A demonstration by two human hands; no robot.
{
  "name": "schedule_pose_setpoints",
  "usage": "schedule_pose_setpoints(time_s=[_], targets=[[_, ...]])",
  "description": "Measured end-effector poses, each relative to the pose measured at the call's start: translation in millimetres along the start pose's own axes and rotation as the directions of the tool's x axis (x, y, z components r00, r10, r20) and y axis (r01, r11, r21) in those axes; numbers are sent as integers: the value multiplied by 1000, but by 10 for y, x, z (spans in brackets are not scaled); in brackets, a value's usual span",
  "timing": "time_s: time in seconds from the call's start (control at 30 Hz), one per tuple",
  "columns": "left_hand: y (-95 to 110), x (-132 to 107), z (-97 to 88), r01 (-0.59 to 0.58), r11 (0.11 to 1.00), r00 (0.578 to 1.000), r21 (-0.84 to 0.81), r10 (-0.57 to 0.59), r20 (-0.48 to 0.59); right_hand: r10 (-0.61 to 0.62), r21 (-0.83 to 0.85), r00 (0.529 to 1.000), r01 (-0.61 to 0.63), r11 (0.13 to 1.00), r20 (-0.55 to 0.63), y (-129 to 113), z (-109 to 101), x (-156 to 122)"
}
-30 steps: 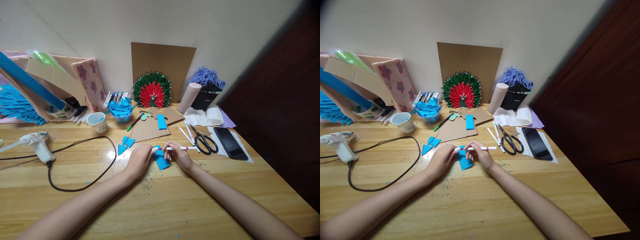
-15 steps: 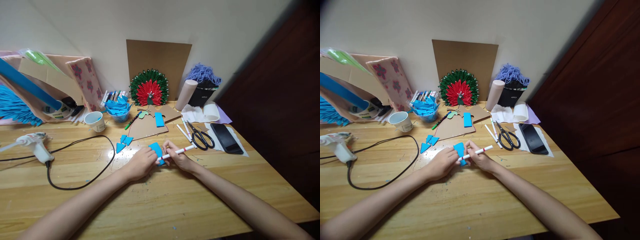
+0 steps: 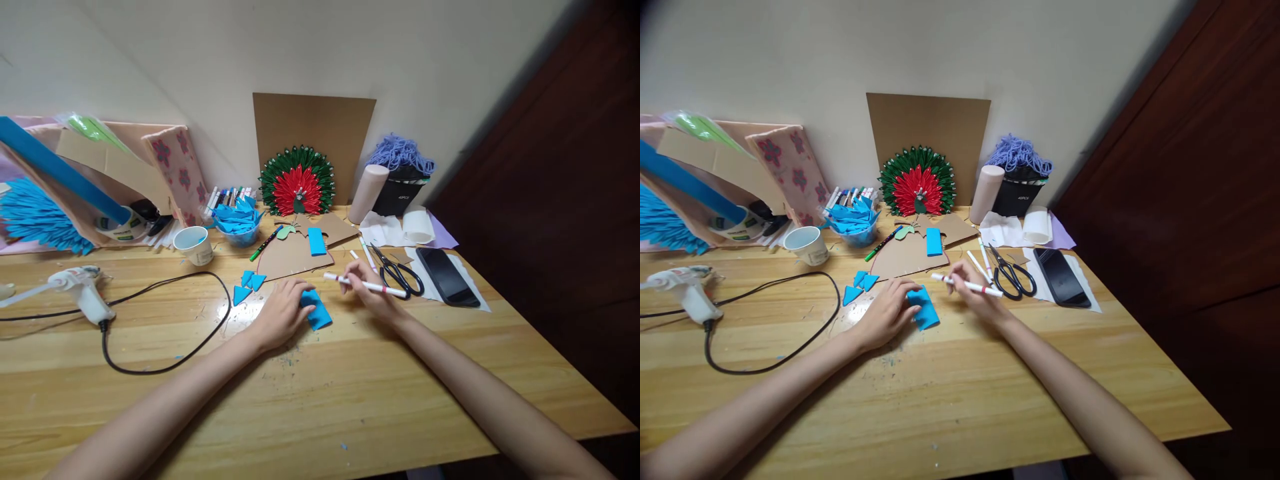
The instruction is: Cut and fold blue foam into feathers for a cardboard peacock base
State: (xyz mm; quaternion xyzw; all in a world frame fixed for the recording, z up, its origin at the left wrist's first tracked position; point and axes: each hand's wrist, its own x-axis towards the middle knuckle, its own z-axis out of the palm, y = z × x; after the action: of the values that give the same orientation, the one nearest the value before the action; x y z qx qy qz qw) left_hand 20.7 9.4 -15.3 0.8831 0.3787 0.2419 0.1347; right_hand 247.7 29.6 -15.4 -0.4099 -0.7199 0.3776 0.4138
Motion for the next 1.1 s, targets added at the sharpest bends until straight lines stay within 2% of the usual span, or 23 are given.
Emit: schedule_pose_setpoints(time_s=[0.03,0.1,0.17,0.23,0.3,0.37,0.47,0.57,0.7,0.8,0.87,0.97,1.0,1.03,1.07,1.1], targets=[[-4,1,-6,-10,1000,1000,-12,10,5,-31,-165,999,25,986,-36,46,-97,43],[-12,-1,-20,-71,997,996,-28,73,58,-100,-439,992,125,890,79,140,-281,109],[-22,-1,-30,-114,993,988,-38,117,99,-111,-590,977,197,783,179,212,-432,145],[-35,3,-31,-117,993,988,-32,120,94,-83,-698,981,185,692,177,237,-557,151],[-50,8,-18,-105,994,991,-16,106,76,-25,-793,996,80,604,81,215,-682,125],[-62,10,3,-101,995,993,-2,101,59,74,-860,995,-93,501,-65,178,-817,72],[-62,9,29,-101,995,994,7,101,42,305,-876,926,-327,353,-223,173,-980,-21],[-36,7,16,-98,995,995,-26,99,29,433,-865,862,-410,290,-263,240,-1017,-68],[5,5,-29,-129,989,988,-69,134,74,440,-833,845,-460,309,-304,298,-973,-51],[14,2,-41,-127,990,986,-66,133,103,443,-775,831,-511,372,-336,257,-1007,-36],[11,1,-37,-112,992,987,-62,118,105,404,-685,825,-558,468,-396,193,-1023,-26],[-4,1,-20,-96,994,990,-47,100,101,364,-399,823,-540,741,-437,62,-894,-2],[-10,1,-13,-96,994,990,-43,100,95,389,-240,837,-498,833,-385,14,-795,1],[-16,1,-5,-99,994,991,-41,102,86,420,-84,857,-462,883,-298,-32,-671,-2],[-21,1,3,-99,994,992,-39,102,77,434,27,882,-437,899,-185,-75,-530,-12],[-26,0,11,-97,995,993,-35,99,68,426,84,896,-418,905,-127,-112,-381,-32]])
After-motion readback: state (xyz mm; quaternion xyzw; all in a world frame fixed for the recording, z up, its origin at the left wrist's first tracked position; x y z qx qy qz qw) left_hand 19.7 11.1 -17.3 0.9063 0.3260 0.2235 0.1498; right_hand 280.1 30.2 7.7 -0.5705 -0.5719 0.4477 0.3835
